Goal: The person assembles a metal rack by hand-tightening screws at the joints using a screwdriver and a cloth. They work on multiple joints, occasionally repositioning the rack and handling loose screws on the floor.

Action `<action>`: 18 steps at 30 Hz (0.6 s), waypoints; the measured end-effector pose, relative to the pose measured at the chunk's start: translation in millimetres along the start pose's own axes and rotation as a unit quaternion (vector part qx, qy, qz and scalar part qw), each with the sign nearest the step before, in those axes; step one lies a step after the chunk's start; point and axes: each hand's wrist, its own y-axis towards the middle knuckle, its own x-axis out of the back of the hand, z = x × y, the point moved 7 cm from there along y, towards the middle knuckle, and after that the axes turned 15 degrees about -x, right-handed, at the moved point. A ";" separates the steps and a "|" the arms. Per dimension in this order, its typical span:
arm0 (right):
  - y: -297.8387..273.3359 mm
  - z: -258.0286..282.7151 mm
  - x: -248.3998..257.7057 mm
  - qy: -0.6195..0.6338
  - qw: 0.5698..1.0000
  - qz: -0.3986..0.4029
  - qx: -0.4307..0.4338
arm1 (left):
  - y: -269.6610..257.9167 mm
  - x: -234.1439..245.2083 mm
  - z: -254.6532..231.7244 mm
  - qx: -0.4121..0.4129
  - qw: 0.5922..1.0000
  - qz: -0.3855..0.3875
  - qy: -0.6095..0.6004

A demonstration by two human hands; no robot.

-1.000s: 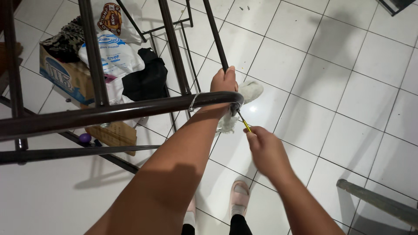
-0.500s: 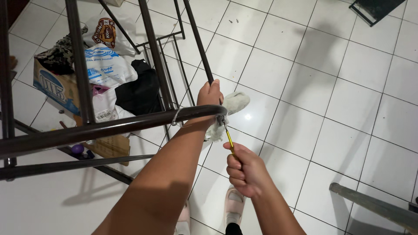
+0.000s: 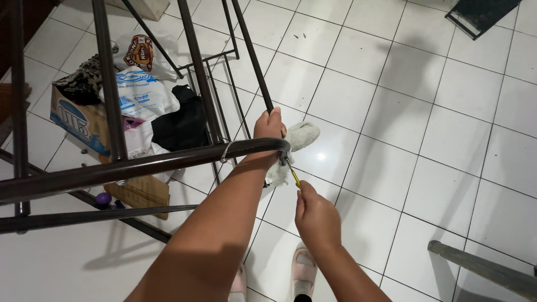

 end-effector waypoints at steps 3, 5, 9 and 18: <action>7.5 -21.1 -11.2 0.212 0.947 0.193 -0.148 | 0.4 -1.3 -2.5 -0.021 1.000 0.012 -0.001; -0.5 -31.8 -25.4 0.374 0.810 0.343 -0.295 | -2.2 -0.7 -1.7 -0.024 0.999 0.025 0.001; -6.5 -34.6 -29.9 0.494 0.617 0.471 -0.391 | -4.0 -1.3 -3.9 -0.025 0.999 0.047 0.007; -19.6 -72.1 -31.1 0.420 0.706 0.449 -0.352 | -44.7 45.0 2.7 0.039 0.997 0.011 0.062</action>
